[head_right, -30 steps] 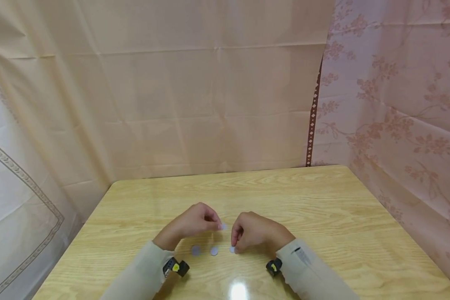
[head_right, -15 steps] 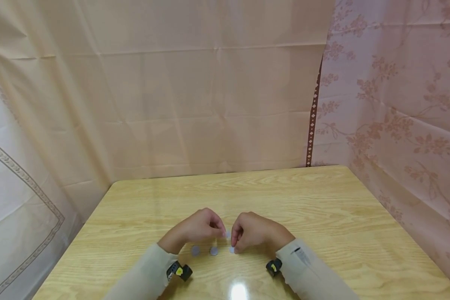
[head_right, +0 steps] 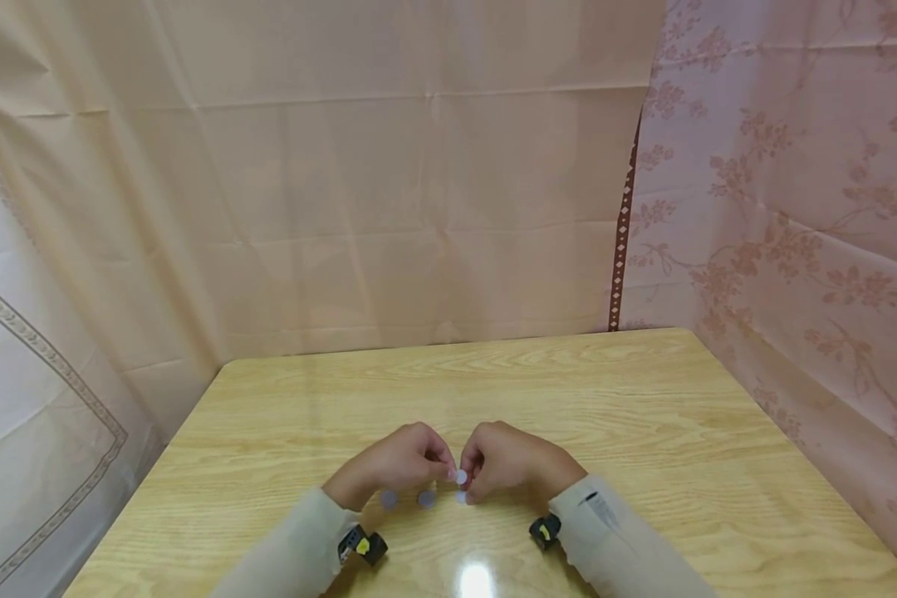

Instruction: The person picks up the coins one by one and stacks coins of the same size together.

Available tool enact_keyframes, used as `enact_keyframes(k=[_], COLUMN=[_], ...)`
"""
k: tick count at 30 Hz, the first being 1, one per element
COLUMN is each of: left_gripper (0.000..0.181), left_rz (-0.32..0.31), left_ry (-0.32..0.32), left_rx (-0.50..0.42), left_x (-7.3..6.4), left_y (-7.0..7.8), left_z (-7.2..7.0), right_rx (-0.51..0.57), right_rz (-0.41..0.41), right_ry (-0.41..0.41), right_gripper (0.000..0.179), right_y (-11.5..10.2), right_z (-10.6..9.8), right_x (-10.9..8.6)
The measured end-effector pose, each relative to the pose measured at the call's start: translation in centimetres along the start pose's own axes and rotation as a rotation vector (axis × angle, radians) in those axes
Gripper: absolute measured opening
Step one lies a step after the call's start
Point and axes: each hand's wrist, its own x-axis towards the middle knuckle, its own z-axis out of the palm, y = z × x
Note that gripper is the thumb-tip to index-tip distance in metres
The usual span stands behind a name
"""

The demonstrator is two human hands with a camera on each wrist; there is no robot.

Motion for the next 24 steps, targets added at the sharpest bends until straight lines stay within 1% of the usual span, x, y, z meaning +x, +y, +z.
enact_keyframes(k=[4,12,15,21,24], left_gripper=[0.014,0.016,0.016,0.02,0.02], left_rz=[-0.013,-0.03,-0.044,-0.079,-0.084], left_ry=[0.002,-0.001,0.002,-0.007,-0.015], left_rx=[0.004,0.048,0.078,0.17,0.2], left_x=[-0.02,-0.13,-0.16,-0.18,-0.19], left_y=[0.06,0.33,0.39,0.26,0.17], left_z=[0.22,0.44,0.54,0.85,1.01], right_rx=[0.007,0.002,0.003,0.011,0.012], right_rz=[-0.005,-0.005,-0.003,0.001,0.0], right_ry=[0.002,0.009,0.01,0.007,0.004], right_gripper=[0.014,0.016,0.016,0.015,0.016], right_y=[0.01,-0.27,-0.29,-0.3,-0.32], right_z=[0.05,-0.01,-0.02,-0.03,-0.03], right_x=[0.05,-0.06,-0.08,-0.12,-0.13])
